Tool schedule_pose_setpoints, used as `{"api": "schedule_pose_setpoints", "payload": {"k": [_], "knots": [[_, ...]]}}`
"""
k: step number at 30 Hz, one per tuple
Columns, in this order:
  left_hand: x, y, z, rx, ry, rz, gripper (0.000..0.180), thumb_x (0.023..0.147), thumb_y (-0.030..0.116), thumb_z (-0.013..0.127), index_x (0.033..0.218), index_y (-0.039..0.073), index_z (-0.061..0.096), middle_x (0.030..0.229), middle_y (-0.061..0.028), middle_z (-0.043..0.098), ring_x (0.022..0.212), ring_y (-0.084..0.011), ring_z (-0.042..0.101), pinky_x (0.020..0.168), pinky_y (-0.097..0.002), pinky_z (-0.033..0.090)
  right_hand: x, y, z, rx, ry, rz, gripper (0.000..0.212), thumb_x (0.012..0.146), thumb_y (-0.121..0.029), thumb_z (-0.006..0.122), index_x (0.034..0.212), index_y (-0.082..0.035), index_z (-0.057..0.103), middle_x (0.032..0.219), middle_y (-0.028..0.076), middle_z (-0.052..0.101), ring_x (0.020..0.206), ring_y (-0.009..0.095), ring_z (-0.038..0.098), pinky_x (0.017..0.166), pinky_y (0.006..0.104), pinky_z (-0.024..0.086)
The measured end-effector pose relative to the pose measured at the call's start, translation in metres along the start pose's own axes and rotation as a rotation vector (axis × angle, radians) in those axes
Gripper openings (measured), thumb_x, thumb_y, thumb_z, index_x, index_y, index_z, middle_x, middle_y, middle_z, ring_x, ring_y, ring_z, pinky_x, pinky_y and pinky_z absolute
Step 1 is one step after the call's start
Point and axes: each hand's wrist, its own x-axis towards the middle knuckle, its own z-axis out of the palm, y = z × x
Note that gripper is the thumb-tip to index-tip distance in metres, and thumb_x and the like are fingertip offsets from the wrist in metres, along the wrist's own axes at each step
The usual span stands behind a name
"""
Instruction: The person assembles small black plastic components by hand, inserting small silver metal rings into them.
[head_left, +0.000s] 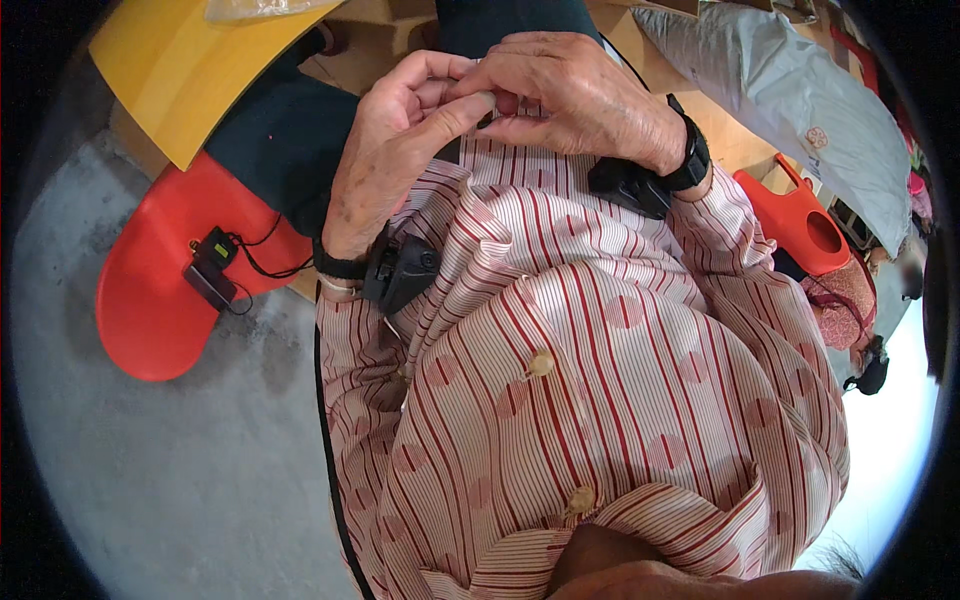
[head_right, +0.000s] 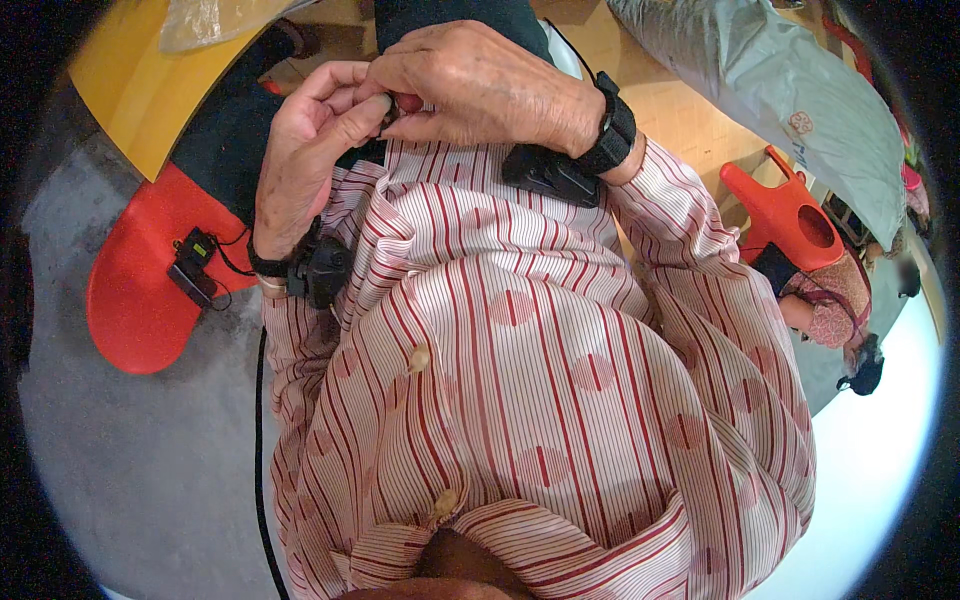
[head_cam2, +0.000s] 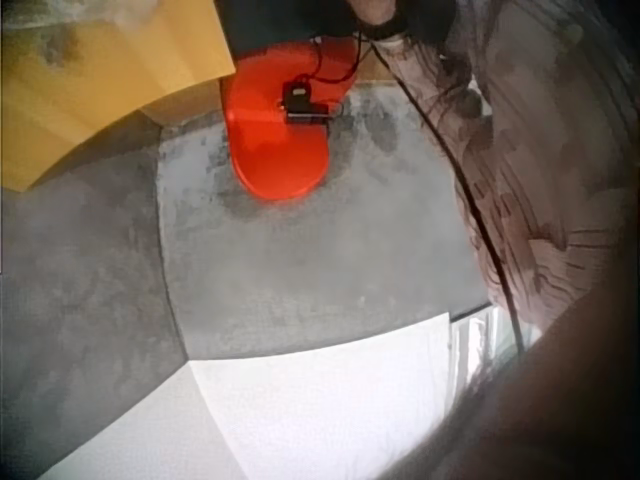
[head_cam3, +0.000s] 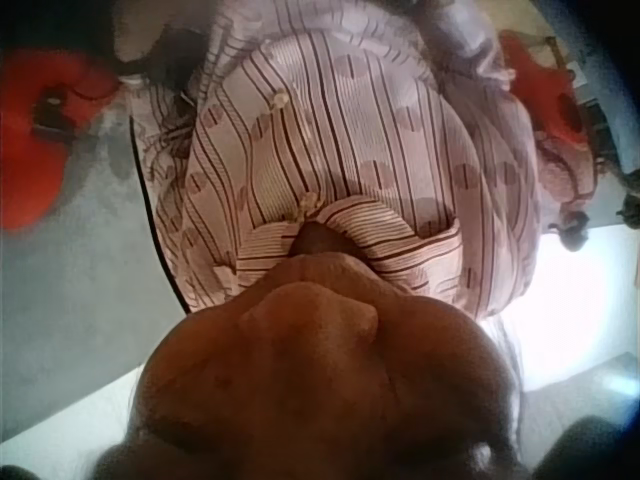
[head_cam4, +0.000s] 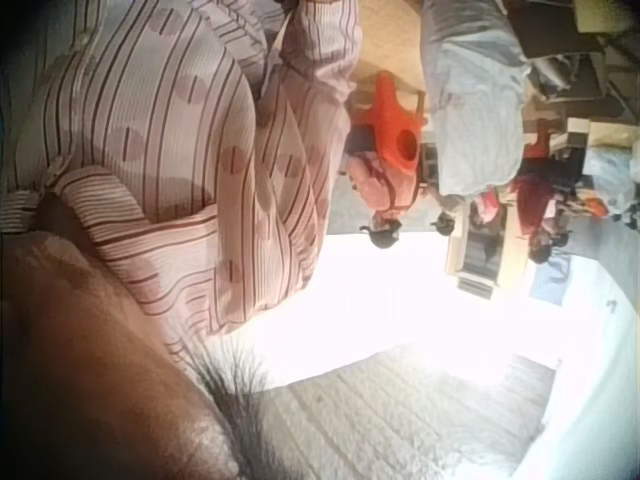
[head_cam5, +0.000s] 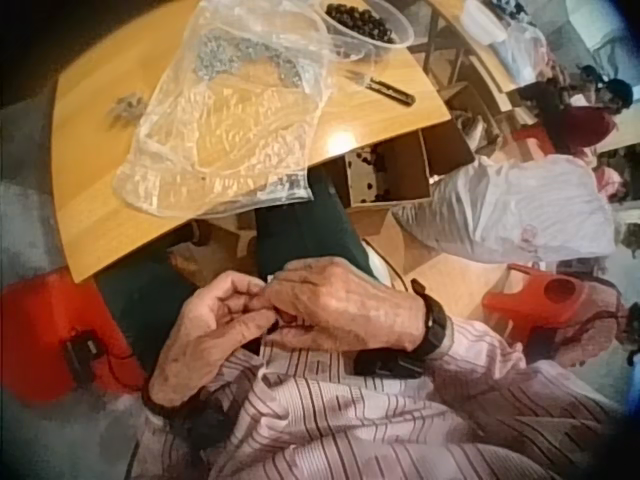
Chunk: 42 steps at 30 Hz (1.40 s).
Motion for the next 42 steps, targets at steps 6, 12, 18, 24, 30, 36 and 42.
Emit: {"api": "schedule_pose_setpoints", "payload": {"k": [6,12,18,24,30,36,42], "knots": [[0.001,-0.001,0.002,-0.019,0.032,0.009,0.026,0.083,0.004,0.061,0.106,-0.005,0.053,0.095,-0.0111,0.063,0.085,-0.0111,0.061,0.076,-0.0226,0.048,0.0,-0.002,-0.003,0.028,-0.002,0.037,0.032,0.068,-0.018,0.072,0.094,-0.002,0.06,0.072,0.01,0.058,0.065,0.026,0.06,0.059,0.0345,0.049],[0.003,-0.007,0.002,0.01,0.029,0.015,0.027,0.082,0.003,0.06,0.107,-0.006,0.052,0.094,-0.0113,0.063,0.084,-0.012,0.061,0.075,-0.0218,0.049,-0.002,-0.001,-0.001,0.035,0.011,0.05,0.032,0.068,-0.019,0.072,0.093,-0.003,0.062,0.071,0.01,0.058,0.063,0.026,0.06,0.057,0.0345,0.048],[0.007,-0.009,0.003,0.066,0.04,0.037,0.026,0.082,0.002,0.06,0.106,-0.006,0.051,0.094,-0.0111,0.063,0.085,-0.0113,0.061,0.076,-0.021,0.048,-0.001,0.005,0.0,-0.003,0.01,0.028,0.033,0.068,-0.02,0.072,0.095,-0.003,0.062,0.072,0.01,0.058,0.065,0.027,0.06,0.06,0.0355,0.048],[0.009,-0.014,0.005,0.022,0.086,0.036,0.027,0.082,0.002,0.06,0.106,-0.006,0.051,0.094,-0.0103,0.062,0.085,-0.0108,0.06,0.075,-0.0206,0.048,-0.002,0.009,0.004,-0.045,0.027,0.005,0.038,0.071,-0.026,0.072,0.1,-0.004,0.06,0.073,0.009,0.058,0.069,0.028,0.059,0.062,0.0369,0.048],[0.008,-0.014,-0.004,0.008,0.105,-0.001,0.025,0.083,0.007,0.059,0.106,-0.005,0.054,0.093,-0.0073,0.061,0.078,-0.0079,0.054,0.071,-0.02,0.043,-0.002,0.006,-0.013,0.038,0.022,0.325,0.045,0.072,-0.027,0.073,0.111,-0.011,0.057,0.08,0.001,0.059,0.066,0.012,0.054,0.059,0.0261,0.046],[0.008,-0.017,-0.02,-0.022,0.2,0.014,0.027,0.087,0.01,0.057,0.11,-0.004,0.053,0.094,-0.007,0.062,0.079,-0.0074,0.055,0.076,-0.0206,0.043,0.0,0.017,-0.025,-0.319,0.015,0.308,0.028,0.076,-0.019,0.068,0.09,0.0,0.054,0.081,0.015,0.056,0.078,0.032,0.056,0.066,0.0374,0.046],[0.008,-0.018,-0.024,-0.068,0.309,0.029,0.026,0.084,0.01,0.061,0.105,-0.005,0.055,0.089,-0.0065,0.064,0.073,-0.0074,0.053,0.07,-0.0198,0.042,0.009,0.024,0.007,-0.594,0.203,-0.096,0.028,0.072,-0.02,0.069,0.09,-0.002,0.058,0.091,0.012,0.052,0.09,0.028,0.048,0.078,0.0363,0.043]]}}
